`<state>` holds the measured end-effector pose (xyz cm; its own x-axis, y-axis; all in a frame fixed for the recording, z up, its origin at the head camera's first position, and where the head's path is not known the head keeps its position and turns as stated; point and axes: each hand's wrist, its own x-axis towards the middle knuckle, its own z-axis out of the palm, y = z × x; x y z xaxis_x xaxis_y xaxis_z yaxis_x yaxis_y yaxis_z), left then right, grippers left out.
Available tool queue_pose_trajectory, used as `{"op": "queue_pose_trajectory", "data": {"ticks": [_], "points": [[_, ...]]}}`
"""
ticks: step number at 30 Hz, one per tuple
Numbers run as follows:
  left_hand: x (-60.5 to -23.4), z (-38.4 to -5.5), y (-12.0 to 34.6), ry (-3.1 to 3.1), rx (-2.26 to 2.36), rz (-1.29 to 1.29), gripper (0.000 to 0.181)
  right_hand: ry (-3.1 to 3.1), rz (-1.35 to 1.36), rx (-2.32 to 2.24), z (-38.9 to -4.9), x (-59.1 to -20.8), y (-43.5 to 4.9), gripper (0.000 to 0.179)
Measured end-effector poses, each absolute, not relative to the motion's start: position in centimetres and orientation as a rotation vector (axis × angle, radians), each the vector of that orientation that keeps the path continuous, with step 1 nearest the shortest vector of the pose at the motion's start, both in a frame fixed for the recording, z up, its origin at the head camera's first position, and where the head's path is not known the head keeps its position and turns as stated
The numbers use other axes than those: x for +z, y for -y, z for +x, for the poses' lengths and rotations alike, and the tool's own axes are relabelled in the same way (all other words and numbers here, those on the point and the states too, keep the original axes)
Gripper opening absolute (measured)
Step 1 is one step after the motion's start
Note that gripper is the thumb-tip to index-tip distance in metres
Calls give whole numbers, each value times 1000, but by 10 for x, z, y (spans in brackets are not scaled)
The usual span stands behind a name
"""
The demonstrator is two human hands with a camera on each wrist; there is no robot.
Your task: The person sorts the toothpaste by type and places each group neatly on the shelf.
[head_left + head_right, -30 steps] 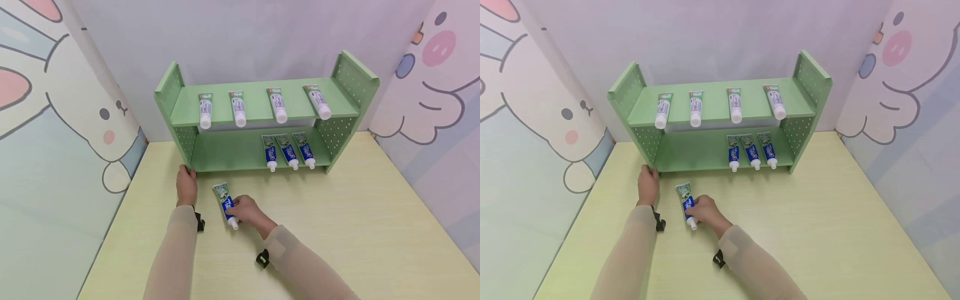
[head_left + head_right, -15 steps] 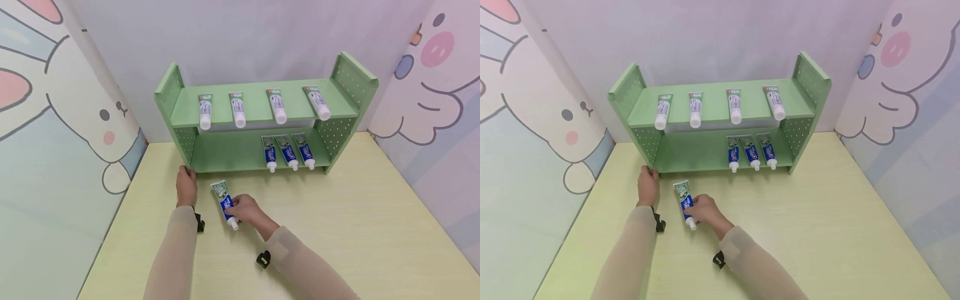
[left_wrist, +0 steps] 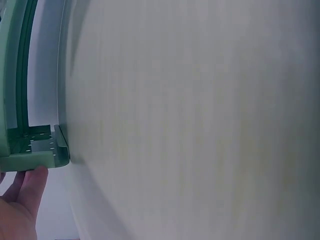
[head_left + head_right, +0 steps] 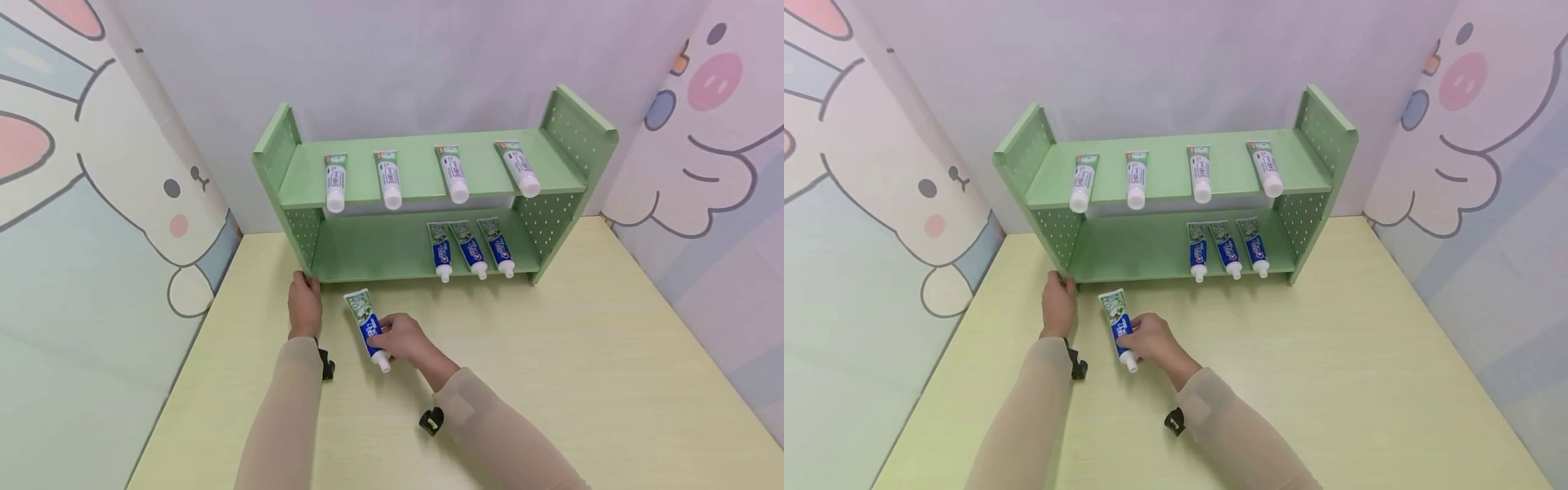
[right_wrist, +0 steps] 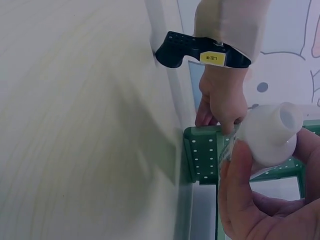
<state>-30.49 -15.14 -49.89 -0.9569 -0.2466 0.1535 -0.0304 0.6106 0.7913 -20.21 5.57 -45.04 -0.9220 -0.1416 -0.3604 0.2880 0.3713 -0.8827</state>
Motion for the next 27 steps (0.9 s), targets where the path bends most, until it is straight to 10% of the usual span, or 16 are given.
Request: {"op": "queue_pose_trajectory", "data": {"ticks": [27], "points": [[-497, -303, 150, 2597, -1255, 238, 27, -2275, 154, -1658, -215, -439, -69, 45]]}}
